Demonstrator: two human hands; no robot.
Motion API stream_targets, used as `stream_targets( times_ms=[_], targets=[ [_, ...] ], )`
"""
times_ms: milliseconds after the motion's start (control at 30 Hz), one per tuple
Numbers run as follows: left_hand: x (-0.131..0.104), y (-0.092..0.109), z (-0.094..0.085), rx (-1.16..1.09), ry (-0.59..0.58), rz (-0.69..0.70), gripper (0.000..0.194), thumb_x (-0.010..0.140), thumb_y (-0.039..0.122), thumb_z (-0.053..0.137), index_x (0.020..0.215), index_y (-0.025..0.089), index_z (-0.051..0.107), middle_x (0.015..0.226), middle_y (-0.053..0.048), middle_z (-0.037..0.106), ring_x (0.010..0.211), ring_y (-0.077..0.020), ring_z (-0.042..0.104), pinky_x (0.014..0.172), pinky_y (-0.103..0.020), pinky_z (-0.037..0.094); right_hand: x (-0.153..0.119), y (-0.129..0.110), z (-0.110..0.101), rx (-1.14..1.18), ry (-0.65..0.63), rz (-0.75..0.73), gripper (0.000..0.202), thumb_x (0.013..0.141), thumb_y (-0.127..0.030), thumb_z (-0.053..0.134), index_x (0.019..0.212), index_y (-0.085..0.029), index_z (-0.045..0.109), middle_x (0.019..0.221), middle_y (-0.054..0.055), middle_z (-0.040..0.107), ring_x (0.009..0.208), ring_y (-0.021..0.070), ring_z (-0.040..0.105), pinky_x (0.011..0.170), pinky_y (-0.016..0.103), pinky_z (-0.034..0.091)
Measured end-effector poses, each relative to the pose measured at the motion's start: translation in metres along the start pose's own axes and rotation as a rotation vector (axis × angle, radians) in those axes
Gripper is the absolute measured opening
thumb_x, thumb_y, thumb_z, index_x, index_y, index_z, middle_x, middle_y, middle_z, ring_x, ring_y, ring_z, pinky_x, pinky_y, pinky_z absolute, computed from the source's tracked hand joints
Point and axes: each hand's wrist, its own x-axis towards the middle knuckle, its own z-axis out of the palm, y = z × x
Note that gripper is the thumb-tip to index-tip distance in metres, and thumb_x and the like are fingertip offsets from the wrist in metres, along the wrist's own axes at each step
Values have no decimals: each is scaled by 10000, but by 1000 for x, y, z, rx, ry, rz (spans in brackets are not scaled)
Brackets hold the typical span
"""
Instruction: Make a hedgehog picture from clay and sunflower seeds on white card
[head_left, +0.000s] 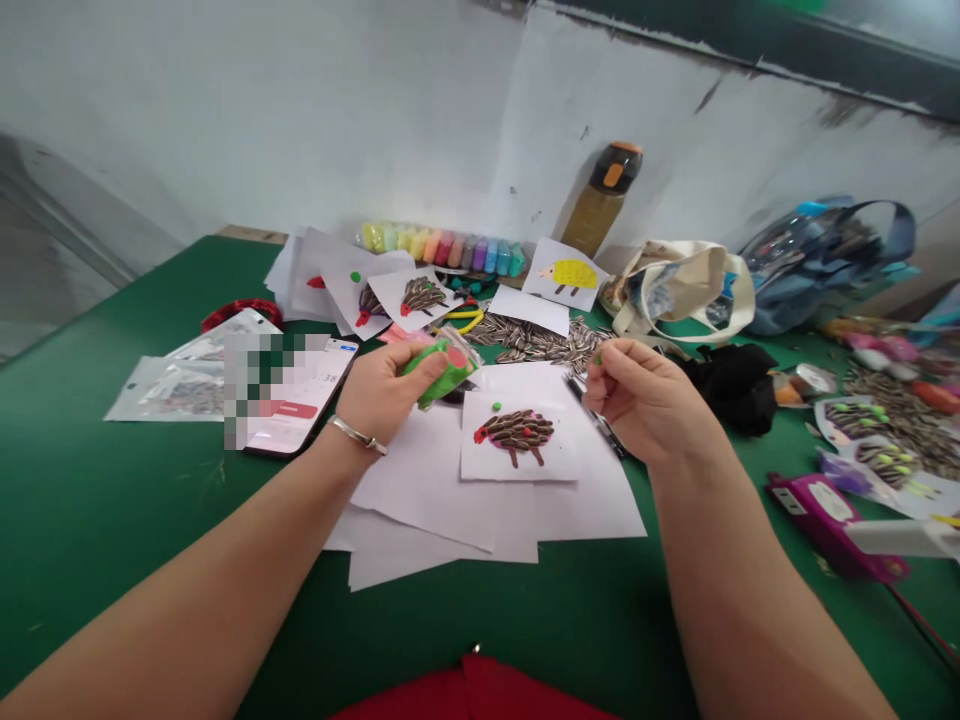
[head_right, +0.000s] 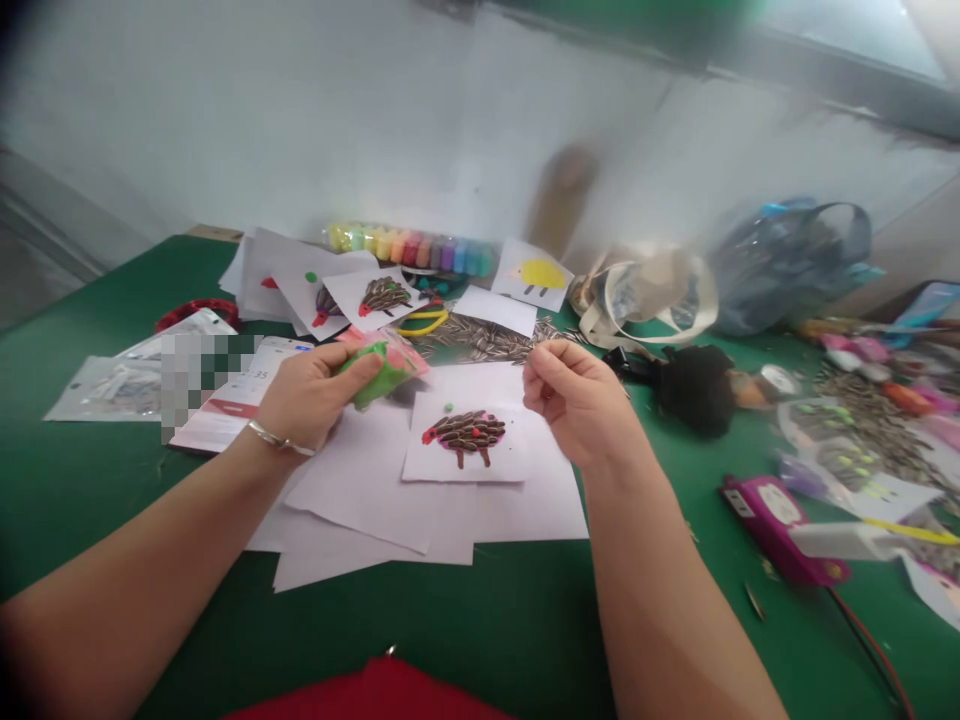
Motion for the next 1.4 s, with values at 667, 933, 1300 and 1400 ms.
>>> stream_targets(
  times_ms=[667,933,1300,1400],
  targets=[
    [11,-15,-2,390,43,35,393,830,534,564,983,223,748,855,-21,734,763,-198,630,703,-279,451,2,14,8,-37,-61,49,233,738,-362,780,846,-178,687,772,28,708,607,103,628,584,243,512],
    [11,-12,-3,453,52,33,396,814,557,574,969,241,754,835,-12,732,741,-196,631,680,-263,447,4,13,8,-30,13,-22,249,753,-367,763,714,-173,613,593,-21,629,461,60,514,442,193,376],
    [11,-13,-1,520,44,5,394,819,565,574,1006,259,738,925,-1,728,811,-200,629,760,-277,460,-1,12,13,-297,-51,-73,231,774,-376,722,738,-158,654,624,-14,636,511,81,544,523,240,438],
    [12,-14,-1,530,50,-6,376,818,542,580,1022,269,736,943,5,730,837,-201,636,789,-279,468,-2,11,11,-398,12,-127,276,752,-375,741,658,-171,580,513,-81,475,463,45,404,453,202,314]
  ],
)
